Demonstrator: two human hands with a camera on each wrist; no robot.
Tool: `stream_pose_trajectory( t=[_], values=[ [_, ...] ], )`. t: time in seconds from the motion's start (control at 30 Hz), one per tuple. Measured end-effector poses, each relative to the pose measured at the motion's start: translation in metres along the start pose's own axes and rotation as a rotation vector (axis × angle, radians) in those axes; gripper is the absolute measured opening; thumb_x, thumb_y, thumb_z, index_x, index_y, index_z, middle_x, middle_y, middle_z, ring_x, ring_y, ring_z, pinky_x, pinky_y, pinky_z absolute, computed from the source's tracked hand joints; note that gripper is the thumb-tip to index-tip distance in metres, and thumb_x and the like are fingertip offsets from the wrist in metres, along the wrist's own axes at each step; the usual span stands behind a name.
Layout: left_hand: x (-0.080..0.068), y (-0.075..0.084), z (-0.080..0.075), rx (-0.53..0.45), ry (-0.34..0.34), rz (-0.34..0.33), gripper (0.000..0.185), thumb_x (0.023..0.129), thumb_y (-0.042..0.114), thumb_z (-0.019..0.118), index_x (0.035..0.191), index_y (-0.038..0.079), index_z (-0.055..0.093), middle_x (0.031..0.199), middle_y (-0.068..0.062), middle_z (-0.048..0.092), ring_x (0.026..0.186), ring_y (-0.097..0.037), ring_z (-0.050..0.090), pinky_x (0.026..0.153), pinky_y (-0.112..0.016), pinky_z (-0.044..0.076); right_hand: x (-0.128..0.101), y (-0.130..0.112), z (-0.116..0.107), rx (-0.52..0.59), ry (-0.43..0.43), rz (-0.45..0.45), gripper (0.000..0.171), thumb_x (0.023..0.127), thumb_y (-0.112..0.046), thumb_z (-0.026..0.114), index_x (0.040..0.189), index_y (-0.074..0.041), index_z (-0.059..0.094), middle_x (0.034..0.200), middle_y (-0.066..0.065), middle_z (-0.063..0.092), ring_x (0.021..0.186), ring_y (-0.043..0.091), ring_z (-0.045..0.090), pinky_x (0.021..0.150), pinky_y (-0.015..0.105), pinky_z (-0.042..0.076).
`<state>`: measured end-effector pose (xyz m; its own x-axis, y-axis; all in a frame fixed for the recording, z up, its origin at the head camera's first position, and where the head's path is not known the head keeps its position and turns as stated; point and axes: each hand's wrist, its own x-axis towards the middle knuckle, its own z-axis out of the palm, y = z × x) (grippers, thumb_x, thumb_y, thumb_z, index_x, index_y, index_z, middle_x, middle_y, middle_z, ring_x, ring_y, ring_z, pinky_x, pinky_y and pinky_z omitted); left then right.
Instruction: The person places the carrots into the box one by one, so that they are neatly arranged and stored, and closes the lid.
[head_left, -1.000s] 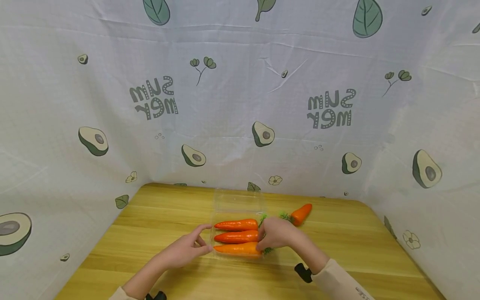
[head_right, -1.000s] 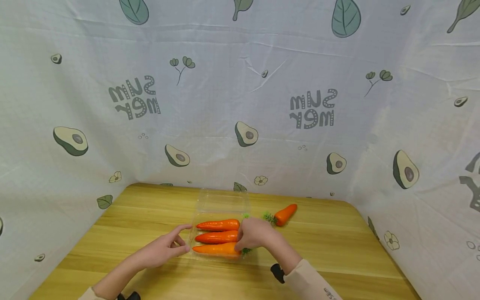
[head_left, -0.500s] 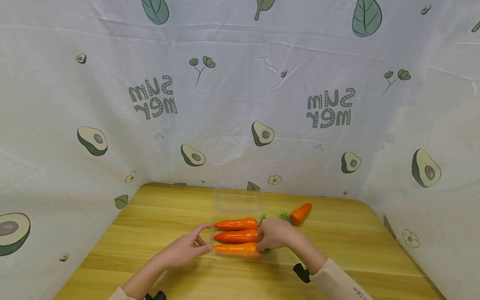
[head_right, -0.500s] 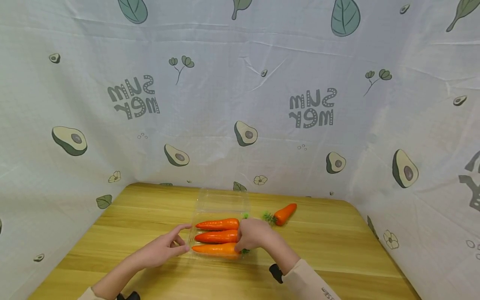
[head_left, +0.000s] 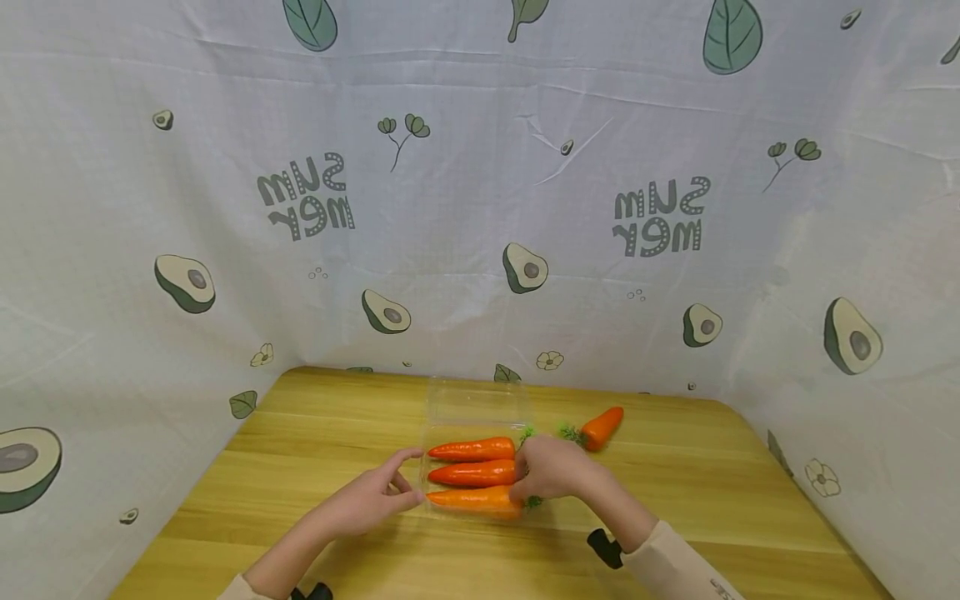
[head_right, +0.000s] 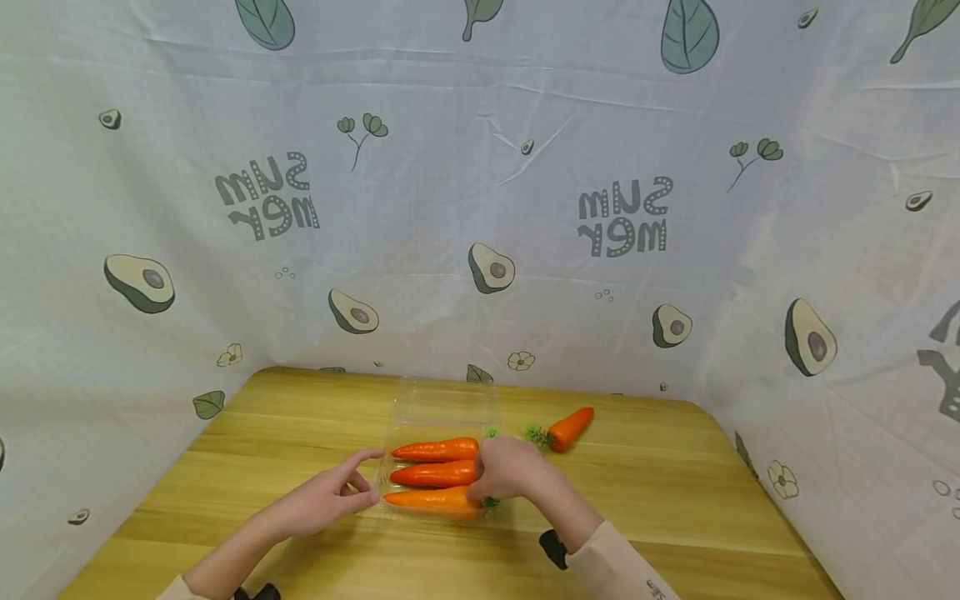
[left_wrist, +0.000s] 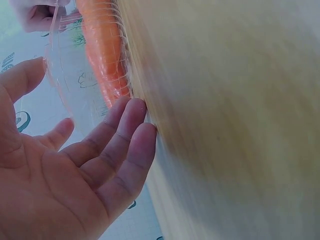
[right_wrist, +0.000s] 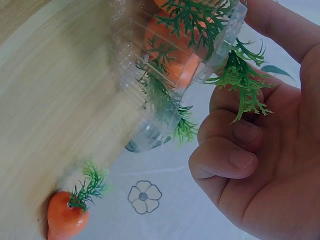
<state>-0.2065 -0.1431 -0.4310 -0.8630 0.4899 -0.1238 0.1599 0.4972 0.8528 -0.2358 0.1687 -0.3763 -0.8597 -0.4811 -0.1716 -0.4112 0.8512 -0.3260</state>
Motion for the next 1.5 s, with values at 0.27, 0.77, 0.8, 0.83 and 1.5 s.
stream_pose_trajectory(
  t=[0.27, 0.77, 0.8, 0.83, 1.5],
  values=[
    [0.000, 0.000, 0.000, -0.005, -0.002, 0.002, 0.071, 0.100, 0.044, 0.061, 0.159, 0.019, 0.028, 0.109, -0.006, 0.063, 0.097, -0.022, 0.065, 0.074, -0.042, 0.052, -0.004, -0.001, -0.006, 0.049, 0.063, -0.013, 0.009, 0.080, -0.026, 0.081, 0.083, -0.019, 0.075, 0.081, -0.008, 0.068, 0.065, 0.011, 0.056, 0.060, 0.034, 0.049],
    [-0.002, 0.000, 0.001, -0.007, 0.001, 0.001, 0.071, 0.100, 0.043, 0.062, 0.158, 0.019, 0.028, 0.108, -0.006, 0.063, 0.097, -0.022, 0.065, 0.073, -0.042, 0.052, -0.004, 0.011, -0.010, 0.118, 0.178, -0.011, 0.019, 0.087, -0.026, 0.078, 0.101, -0.012, 0.078, 0.085, -0.003, 0.067, 0.059, 0.012, 0.046, 0.054, 0.030, 0.037],
    [-0.002, 0.001, 0.001, -0.008, 0.001, 0.001, 0.071, 0.100, 0.043, 0.062, 0.158, 0.019, 0.028, 0.108, -0.006, 0.063, 0.097, -0.022, 0.065, 0.073, -0.042, 0.052, -0.004, 0.011, -0.011, 0.124, 0.190, -0.003, 0.020, 0.087, -0.027, 0.078, 0.101, -0.013, 0.078, 0.086, -0.003, 0.066, 0.062, 0.013, 0.046, 0.056, 0.030, 0.037],
    [-0.002, 0.001, 0.001, -0.008, 0.001, 0.002, 0.071, 0.100, 0.043, 0.062, 0.158, 0.018, 0.028, 0.108, -0.006, 0.063, 0.097, -0.023, 0.065, 0.073, -0.042, 0.052, -0.004, 0.012, -0.011, 0.130, 0.201, 0.003, 0.020, 0.087, -0.028, 0.079, 0.100, -0.013, 0.078, 0.085, -0.003, 0.065, 0.063, 0.013, 0.046, 0.057, 0.030, 0.037],
    [-0.003, 0.003, 0.001, 0.001, 0.012, 0.004, 0.070, 0.100, 0.042, 0.062, 0.157, 0.018, 0.030, 0.108, -0.006, 0.063, 0.098, -0.023, 0.065, 0.072, -0.040, 0.050, -0.004, 0.038, -0.015, 0.267, 0.385, 0.110, 0.020, 0.092, -0.023, 0.073, 0.108, -0.011, 0.076, 0.065, -0.002, 0.033, 0.058, 0.013, 0.029, 0.059, 0.030, 0.028]
  ],
)
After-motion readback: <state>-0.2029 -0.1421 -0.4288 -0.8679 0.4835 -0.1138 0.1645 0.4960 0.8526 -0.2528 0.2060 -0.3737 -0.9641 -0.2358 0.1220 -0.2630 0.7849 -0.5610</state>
